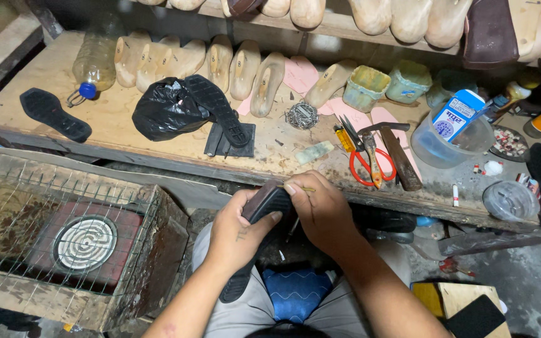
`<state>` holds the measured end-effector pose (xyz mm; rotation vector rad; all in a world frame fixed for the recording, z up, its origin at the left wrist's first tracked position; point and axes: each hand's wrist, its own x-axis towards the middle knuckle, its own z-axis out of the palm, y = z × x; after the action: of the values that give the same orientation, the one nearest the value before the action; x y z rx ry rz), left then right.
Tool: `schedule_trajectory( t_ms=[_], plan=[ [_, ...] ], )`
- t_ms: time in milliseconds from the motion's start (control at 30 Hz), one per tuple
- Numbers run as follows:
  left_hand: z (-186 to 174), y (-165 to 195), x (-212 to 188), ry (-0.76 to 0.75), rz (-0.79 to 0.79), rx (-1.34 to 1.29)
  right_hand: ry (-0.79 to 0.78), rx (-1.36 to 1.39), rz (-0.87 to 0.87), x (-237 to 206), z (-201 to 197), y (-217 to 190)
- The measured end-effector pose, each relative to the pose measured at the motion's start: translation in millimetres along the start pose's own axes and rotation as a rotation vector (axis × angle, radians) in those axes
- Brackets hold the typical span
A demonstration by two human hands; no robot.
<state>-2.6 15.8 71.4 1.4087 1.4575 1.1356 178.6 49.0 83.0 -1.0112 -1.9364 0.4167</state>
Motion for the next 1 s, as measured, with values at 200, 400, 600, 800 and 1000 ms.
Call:
schedule_trajectory(
  t_ms=[200, 400, 600, 800, 1000],
  plan=[
    [-5, -4, -5, -0.019, 0.022, -0.087, 0.049, 0.025, 0.042, -3, -5, -6],
    [-9, -7, -10, -0.022, 0.015, -0.141, 0.035, 0.013, 0.026, -8, -2, -12],
    [-9, -9, -7, -0.057, 0.002, -0.234, 0.078, 0.139, 0.019, -9, -5, -13],
    [-16, -15, -1, -0.109, -0.011, -0.204, -0.105, 0.085, -0.019, 5, 0, 12],
    [-17, -52, 16, -0.183, 0.083, -0.156, -0.338, 0.64, 0.514, 3, 38, 51]
  ],
)
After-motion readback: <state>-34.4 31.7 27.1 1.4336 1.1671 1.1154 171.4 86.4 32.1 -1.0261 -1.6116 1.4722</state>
